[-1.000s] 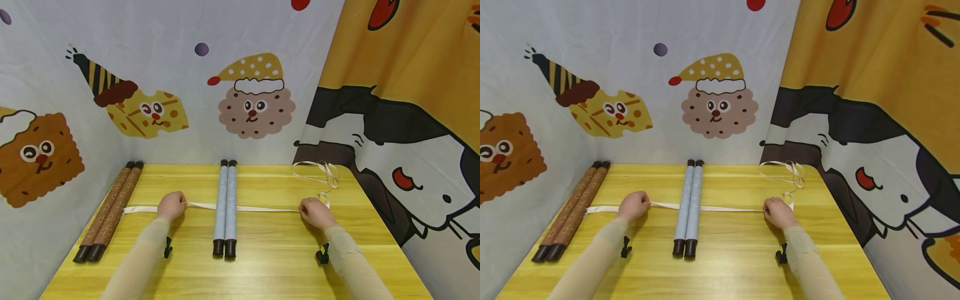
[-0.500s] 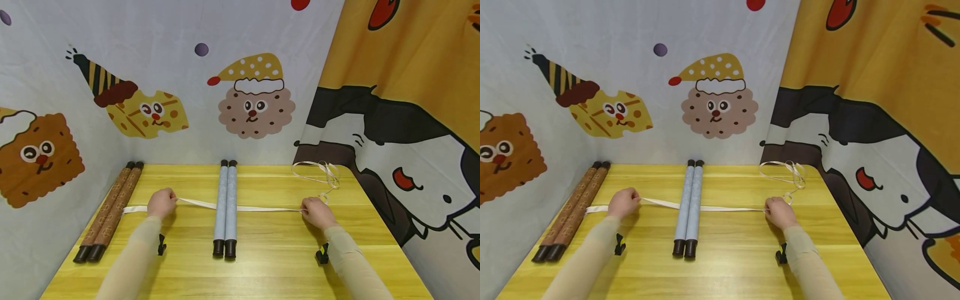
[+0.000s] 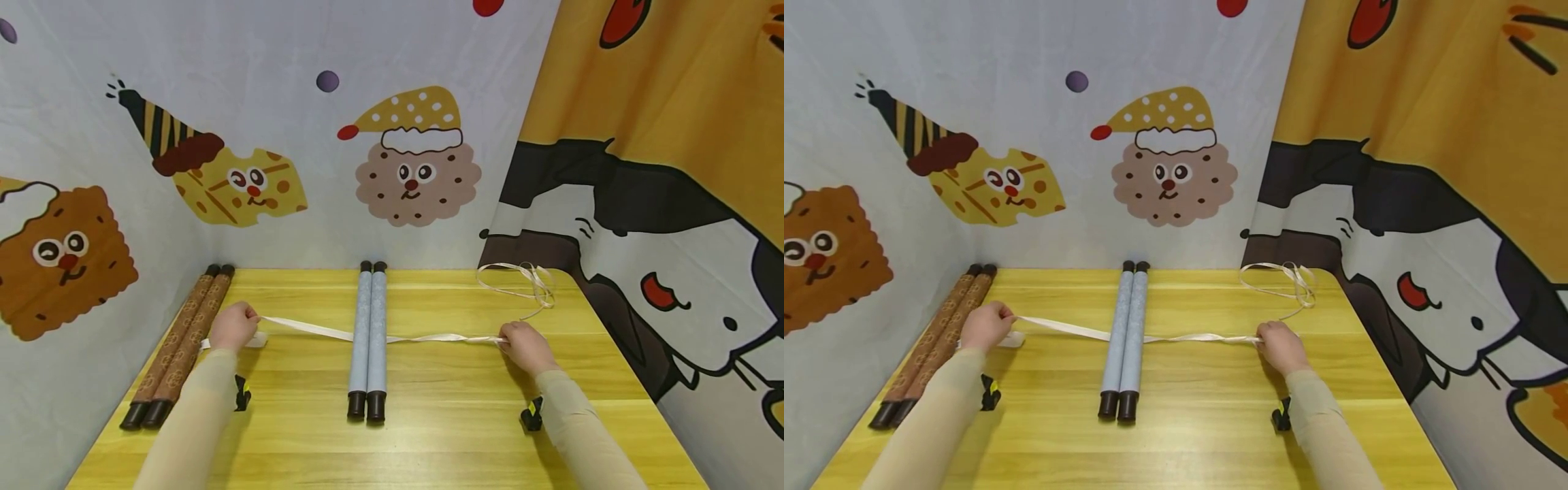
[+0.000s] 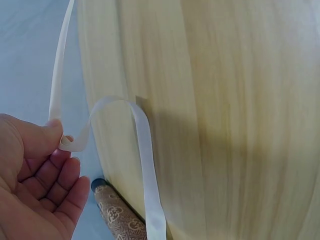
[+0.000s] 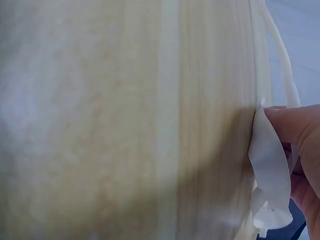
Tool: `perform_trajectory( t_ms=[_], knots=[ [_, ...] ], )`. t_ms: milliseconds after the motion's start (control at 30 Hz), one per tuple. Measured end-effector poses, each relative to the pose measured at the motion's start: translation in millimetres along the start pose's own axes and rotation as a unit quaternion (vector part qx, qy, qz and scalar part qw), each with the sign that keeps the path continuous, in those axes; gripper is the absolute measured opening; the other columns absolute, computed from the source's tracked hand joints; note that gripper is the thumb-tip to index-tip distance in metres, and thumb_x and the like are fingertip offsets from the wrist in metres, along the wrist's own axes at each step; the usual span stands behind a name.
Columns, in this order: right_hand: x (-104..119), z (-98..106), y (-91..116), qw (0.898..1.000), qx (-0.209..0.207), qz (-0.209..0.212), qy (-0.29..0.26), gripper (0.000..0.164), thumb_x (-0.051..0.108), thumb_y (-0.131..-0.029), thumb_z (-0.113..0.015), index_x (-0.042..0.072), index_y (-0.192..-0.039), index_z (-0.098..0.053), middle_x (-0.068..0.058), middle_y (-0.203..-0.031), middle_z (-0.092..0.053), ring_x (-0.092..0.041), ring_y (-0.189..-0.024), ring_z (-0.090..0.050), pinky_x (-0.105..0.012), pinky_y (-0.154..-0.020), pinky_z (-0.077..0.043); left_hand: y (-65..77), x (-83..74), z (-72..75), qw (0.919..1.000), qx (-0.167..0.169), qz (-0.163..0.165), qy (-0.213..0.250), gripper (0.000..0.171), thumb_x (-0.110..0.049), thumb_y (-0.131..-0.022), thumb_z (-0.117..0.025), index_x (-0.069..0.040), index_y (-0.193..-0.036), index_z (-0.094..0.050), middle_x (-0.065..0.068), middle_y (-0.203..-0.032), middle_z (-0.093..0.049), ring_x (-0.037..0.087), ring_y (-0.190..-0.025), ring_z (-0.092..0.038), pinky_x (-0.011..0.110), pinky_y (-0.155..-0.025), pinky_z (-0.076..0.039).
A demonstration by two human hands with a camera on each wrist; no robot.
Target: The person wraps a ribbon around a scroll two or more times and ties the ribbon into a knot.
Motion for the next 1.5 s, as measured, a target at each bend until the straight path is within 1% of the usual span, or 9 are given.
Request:
perform_trajectory(
  t_ms=[300, 467, 700, 833, 1067, 1167, 1300, 1367, 1500],
  knots=[
    [-1, 0, 0, 1.0, -0.003, 0.011, -0.004, 0.014, 0.005, -0.081, -0.08, 0.009, -0.081, -0.066, 0.001, -0.073, -0.056, -0.021, -0.069, -0.055, -0.039, -0.063, -0.049, -2.8, 6.9, 6.6, 0.9995, -0.01, 0.028, 0.007, 0.017, -0.016, -0.097, -0.06, 0.0, -0.091, -0.062, 0.015, -0.084, -0.064, 0.033, -0.074, -0.059, 0.048, -0.066, -0.046],
    [-6, 0, 0, 1.0, -0.002, 0.007, -0.008, 0.017, -0.003, -0.079, -0.076, 0.01, -0.079, -0.065, 0.001, -0.073, -0.057, -0.023, -0.071, -0.056, -0.041, -0.064, -0.049, -3.8, 10.5, 10.3, 0.999, -0.018, 0.04, 0.005, 0.017, -0.015, -0.096, -0.06, 0.001, -0.091, -0.062, 0.017, -0.085, -0.064, 0.036, -0.077, -0.059, 0.05, -0.068, -0.046],
    [-13, 10, -2, 1.0, -0.021, 0.002, -0.007, 0.013, -0.004, -0.082, -0.074, 0.007, -0.08, -0.068, -0.004, -0.074, -0.061, -0.027, -0.071, -0.059, -0.044, -0.065, -0.051, -0.7, 10.5, 14.1, 0.999, -0.012, 0.041, 0.013, 0.017, -0.015, -0.098, -0.058, 0.002, -0.093, -0.06, 0.018, -0.087, -0.063, 0.035, -0.077, -0.058, 0.049, -0.067, -0.045],
    [-18, 23, -4, 1.0, -0.023, -0.015, -0.01, 0.009, -0.004, -0.084, -0.073, 0.004, -0.084, -0.068, -0.008, -0.078, -0.063, -0.03, -0.074, -0.06, -0.046, -0.066, -0.052, 2.1, 11.4, 13.3, 0.9992, 0.0, 0.036, 0.02, 0.016, -0.013, -0.098, -0.058, 0.002, -0.094, -0.059, 0.019, -0.087, -0.062, 0.034, -0.076, -0.057, 0.048, -0.066, -0.045],
    [-38, 47, -10, 0.999, -0.027, -0.045, -0.007, 0.007, -0.003, -0.085, -0.073, 0.001, -0.089, -0.069, -0.014, -0.085, -0.066, -0.036, -0.08, -0.062, -0.052, -0.073, -0.051, 3.0, 16.6, 11.4, 0.9993, 0.003, 0.029, 0.025, 0.014, -0.011, -0.098, -0.058, 0.002, -0.094, -0.059, 0.019, -0.088, -0.063, 0.033, -0.075, -0.057, 0.046, -0.066, -0.046],
    [-47, 61, -9, 0.996, -0.053, -0.075, 0.002, 0.008, -0.004, -0.085, -0.071, -0.001, -0.092, -0.068, -0.019, -0.087, -0.065, -0.038, -0.078, -0.062, -0.053, -0.069, -0.051, 3.0, 18.3, 11.0, 0.9992, 0.01, 0.027, 0.027, 0.015, -0.011, -0.099, -0.057, 0.002, -0.094, -0.059, 0.019, -0.088, -0.062, 0.032, -0.074, -0.057, 0.046, -0.065, -0.046],
    [-56, 80, -7, 0.987, -0.104, -0.119, 0.009, 0.008, -0.004, -0.086, -0.07, -0.003, -0.093, -0.068, -0.022, -0.087, -0.065, -0.041, -0.078, -0.06, -0.056, -0.067, -0.05, 3.4, 19.5, 10.3, 0.9993, 0.013, 0.027, 0.025, 0.015, -0.012, -0.099, -0.057, 0.002, -0.094, -0.059, 0.019, -0.088, -0.062, 0.032, -0.074, -0.056, 0.046, -0.065, -0.045],
    [-58, 84, -6, 0.985, -0.114, -0.13, 0.01, 0.009, -0.005, -0.085, -0.071, -0.004, -0.093, -0.067, -0.023, -0.089, -0.065, -0.043, -0.081, -0.059, -0.057, -0.069, -0.05, 3.4, 19.3, 9.5, 0.9993, 0.012, 0.027, 0.024, 0.015, -0.011, -0.099, -0.057, 0.002, -0.093, -0.059, 0.019, -0.088, -0.062, 0.032, -0.074, -0.056, 0.046, -0.065, -0.045],
    [-61, 84, -5, 0.985, -0.089, -0.146, 0.009, 0.02, -0.005, -0.083, -0.073, -0.006, -0.102, -0.067, -0.026, -0.099, -0.065, -0.047, -0.091, -0.056, -0.06, -0.077, -0.048, 3.0, 17.4, 6.4, 0.9989, 0.019, 0.028, 0.033, 0.015, -0.011, -0.099, -0.056, 0.004, -0.099, -0.06, 0.022, -0.094, -0.063, 0.035, -0.079, -0.057, 0.047, -0.068, -0.046]
  ],
)
Point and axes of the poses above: each hand's wrist, its own y-axis away from the middle knuckle, its own z-axis out of the back of the hand, x = y × z, the point moved 5 cm from there along -y, towards the middle knuckle
